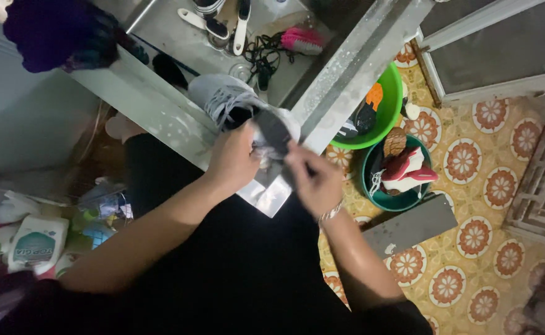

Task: The person is washing a pair of sneakers in a sink using a brush and water.

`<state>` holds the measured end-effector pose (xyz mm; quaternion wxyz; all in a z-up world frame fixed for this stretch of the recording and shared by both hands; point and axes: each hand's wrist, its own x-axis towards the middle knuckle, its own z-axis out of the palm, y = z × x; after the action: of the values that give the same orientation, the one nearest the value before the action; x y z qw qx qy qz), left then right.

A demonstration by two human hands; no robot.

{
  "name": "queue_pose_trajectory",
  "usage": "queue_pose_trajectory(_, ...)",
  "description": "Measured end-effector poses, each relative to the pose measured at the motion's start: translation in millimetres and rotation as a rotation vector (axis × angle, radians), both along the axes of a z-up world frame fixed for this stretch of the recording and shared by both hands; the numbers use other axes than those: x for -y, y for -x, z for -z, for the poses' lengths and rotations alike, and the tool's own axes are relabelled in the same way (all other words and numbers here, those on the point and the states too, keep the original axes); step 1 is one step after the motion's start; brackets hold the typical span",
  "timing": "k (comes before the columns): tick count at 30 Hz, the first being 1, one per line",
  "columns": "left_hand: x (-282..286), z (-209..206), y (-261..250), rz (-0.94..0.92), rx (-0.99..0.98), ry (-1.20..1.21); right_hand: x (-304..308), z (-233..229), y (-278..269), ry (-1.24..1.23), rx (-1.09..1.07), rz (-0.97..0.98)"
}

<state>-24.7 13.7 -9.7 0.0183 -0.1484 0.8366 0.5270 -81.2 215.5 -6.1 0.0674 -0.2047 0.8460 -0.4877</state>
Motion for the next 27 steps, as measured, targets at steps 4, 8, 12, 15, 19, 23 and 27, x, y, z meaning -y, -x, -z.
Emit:
queue_pose_trajectory(4, 2.0, -6.4, -0.5, -0.011, -0.086, 0.031, -13.8, 19.1, 4.9, 0.087, -0.015, -0.078)
queue_pose_trajectory(8, -7.4, -1.7, -5.4, 0.012, -0.102, 0.118, -4.5, 18.9, 14.2, -0.03, -0.082, 0.033)
queue_pose_trajectory(12, -2.6, 0.3, -10.8, 0.066, 0.044, 0.278, -9.6, 9.8, -18.5, 0.143, -0.005, -0.073)
queue_pose_trajectory(15, 6.1, 2.4, -5.9, 0.107, -0.111, 0.47, -20.2, 25.9, 5.3, 0.016, -0.051, 0.027)
queue_pose_trajectory(19, 22.9, 20.9, -1.1, 0.218, -0.38, 0.708, 3.1, -8.2, -11.6, -0.007, -0.053, 0.013)
queue_pose_trajectory(23, 31.9, 31.3, 7.7, 0.317, -0.29, 0.792, -0.5, 2.2, -0.6, 0.05, -0.13, -0.002)
queue_pose_trajectory(27, 18.6, 6.5, 25.6, 0.314, -0.247, 0.716, 6.1, -18.2, 10.2, -0.038, -0.092, 0.192)
